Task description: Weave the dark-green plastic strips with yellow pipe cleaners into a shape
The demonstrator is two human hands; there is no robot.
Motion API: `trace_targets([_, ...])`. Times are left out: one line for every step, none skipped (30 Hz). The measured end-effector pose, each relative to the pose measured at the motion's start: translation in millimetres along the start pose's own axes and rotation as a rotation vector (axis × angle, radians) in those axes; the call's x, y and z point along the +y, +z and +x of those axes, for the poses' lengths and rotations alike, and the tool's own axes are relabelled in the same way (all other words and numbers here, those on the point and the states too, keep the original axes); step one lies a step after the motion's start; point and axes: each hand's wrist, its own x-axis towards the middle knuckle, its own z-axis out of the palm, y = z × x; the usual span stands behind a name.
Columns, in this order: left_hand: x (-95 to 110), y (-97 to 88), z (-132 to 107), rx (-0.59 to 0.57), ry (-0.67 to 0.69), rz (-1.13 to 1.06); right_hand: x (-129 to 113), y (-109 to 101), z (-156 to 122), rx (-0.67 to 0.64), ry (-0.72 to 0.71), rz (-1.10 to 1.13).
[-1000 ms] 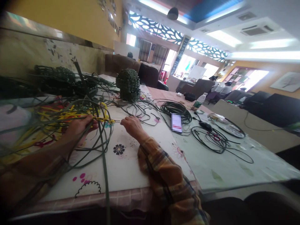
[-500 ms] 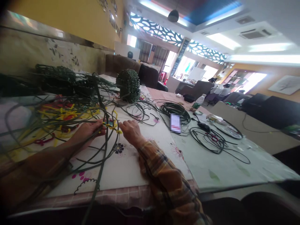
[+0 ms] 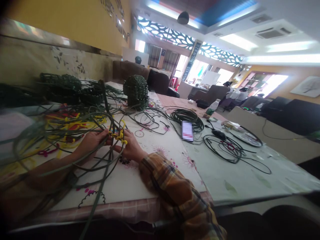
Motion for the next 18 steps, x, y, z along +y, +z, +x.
trace_targets([-3.0, -1.3, 1.4, -0.024, 0.013, 0.029, -1.1, 1.5, -0.2, -0.005, 0.079, 0.089])
trace_targets([-5.6, -2.4, 2.5, -0.052, 0.019, 0.061, -2.0, 3.2, -0.4, 0.0, 0.154, 0.167])
trace_targets([-7.6, -3.1, 3.4, -0.08, 0.021, 0.09, -2.8, 5.0, -0.6, 0.023, 0.217, 0.226])
trace_targets([-8.6, -3.3, 3.7, -0.108, 0.018, 0.112, -3.5, 6.7, -0.8, 0.062, 0.267, 0.265])
trace_targets([-8.8, -3.0, 3.5, -0.133, 0.014, 0.126, -4.1, 8.1, -0.9, 0.105, 0.3, 0.288])
trace_targets([-8.2, -2.2, 2.8, -0.155, 0.008, 0.134, -4.8, 9.0, -0.9, 0.15, 0.323, 0.303])
trace_targets([-7.1, -1.3, 1.8, -0.173, 0.004, 0.141, -5.7, 9.3, -0.8, 0.189, 0.341, 0.315])
trace_targets([-6.0, -0.4, 0.7, -0.191, 0.001, 0.151, -6.7, 9.0, -0.5, 0.22, 0.361, 0.329])
trace_targets([-5.0, 0.4, -0.3, -0.21, -0.002, 0.163, -7.8, 8.0, -0.1, 0.239, 0.385, 0.354])
trace_targets([-4.6, 0.9, -1.0, -0.228, -0.007, 0.175, -8.8, 6.6, 0.4, 0.251, 0.411, 0.389])
trace_targets([-4.7, 1.1, -1.3, -0.245, -0.013, 0.186, -9.8, 5.0, 1.0, 0.26, 0.437, 0.428])
trace_targets([-5.4, 0.9, -1.3, -0.256, -0.021, 0.199, -10.4, 3.3, 1.5, 0.273, 0.462, 0.468])
trace_targets([-6.3, 0.4, -1.0, -0.254, -0.025, 0.215, -10.5, 1.8, 1.9, 0.289, 0.485, 0.505])
trace_targets([-7.2, -0.2, -0.7, -0.242, -0.022, 0.234, -10.2, 0.8, 2.1, 0.306, 0.503, 0.538])
trace_targets([-7.8, -0.8, -0.3, -0.221, -0.009, 0.254, -9.4, 0.3, 2.2, 0.326, 0.516, 0.569])
trace_targets([-7.9, -1.2, -0.2, -0.195, 0.007, 0.269, -8.2, 0.3, 2.2, 0.349, 0.524, 0.597])
trace_targets([-7.3, -1.4, -0.2, -0.167, 0.02, 0.276, -6.5, 0.8, 2.2, 0.373, 0.53, 0.632])
trace_targets([-6.1, -1.2, -0.5, -0.14, 0.03, 0.276, -4.5, 1.6, 2.2, 0.4, 0.535, 0.673])
